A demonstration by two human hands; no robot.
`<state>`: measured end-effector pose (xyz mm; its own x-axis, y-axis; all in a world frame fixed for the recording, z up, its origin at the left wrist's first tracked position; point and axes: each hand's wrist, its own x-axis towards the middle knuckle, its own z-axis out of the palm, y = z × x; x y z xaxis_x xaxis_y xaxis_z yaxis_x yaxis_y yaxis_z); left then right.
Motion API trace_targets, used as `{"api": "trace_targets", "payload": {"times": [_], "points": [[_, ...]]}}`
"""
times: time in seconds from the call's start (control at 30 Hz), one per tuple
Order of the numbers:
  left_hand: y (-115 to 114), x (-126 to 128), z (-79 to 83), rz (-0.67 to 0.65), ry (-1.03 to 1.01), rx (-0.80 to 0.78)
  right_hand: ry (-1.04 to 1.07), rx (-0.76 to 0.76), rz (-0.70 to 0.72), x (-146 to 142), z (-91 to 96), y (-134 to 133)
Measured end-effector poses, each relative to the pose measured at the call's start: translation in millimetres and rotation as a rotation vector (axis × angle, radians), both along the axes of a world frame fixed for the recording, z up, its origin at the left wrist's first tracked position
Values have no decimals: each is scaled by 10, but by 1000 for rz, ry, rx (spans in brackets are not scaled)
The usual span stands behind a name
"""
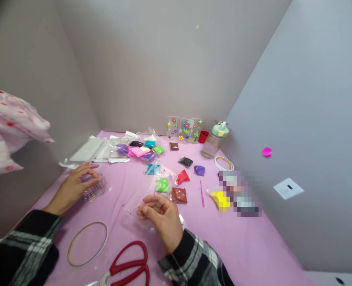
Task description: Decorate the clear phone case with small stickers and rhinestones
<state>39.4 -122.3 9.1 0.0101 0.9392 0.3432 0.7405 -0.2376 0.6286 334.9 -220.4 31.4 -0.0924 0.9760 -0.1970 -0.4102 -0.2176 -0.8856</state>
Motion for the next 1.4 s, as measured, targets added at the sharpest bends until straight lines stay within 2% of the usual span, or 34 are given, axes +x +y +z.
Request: {"api": "trace_targets", "payload": {"times": [0.17,0.37,0.47,0.53,0.6,0.63,0.7,0.77,0.83,1.0,1.07,1.1,1.2,1.27,1.33,1.4], "points": [[29,-37,-49,17,4,-58,-7,-6,4,3,4,3],[-22,-337,-213,48,102,-183,-30,9,16,2,17,0],[-92,-364,-98,46,133,-185,-25,25,39,-9,8,0],[-194,-210,92,87,134,-123,-5,28,60,-24,0,-2],[-341,91,298,125,65,-50,14,21,92,-39,-8,-9],[-424,278,380,77,-59,-57,20,18,112,-47,-12,-16],[-581,663,471,-141,-363,-171,26,17,149,-59,-20,-32],[-695,976,474,-299,-586,-333,25,28,186,-65,-28,-47],[-754,1156,431,-353,-711,-428,13,43,209,-63,-36,-52],[-775,1172,308,-356,-774,-428,18,58,74,-26,-59,-4],[-786,1147,257,-308,-686,-348,21,59,43,-12,-70,20],[-797,1144,233,-264,-605,-250,15,59,37,-9,-74,28],[-846,1163,195,-196,-282,197,-30,68,0,-18,-76,27],[-879,1191,201,-251,-104,400,-75,84,-21,-32,-62,10],[-905,1221,224,-291,-4,473,-126,103,-22,-48,-39,-13],[-922,1248,248,-277,42,492,-174,113,-17,-62,-13,-33]]}}
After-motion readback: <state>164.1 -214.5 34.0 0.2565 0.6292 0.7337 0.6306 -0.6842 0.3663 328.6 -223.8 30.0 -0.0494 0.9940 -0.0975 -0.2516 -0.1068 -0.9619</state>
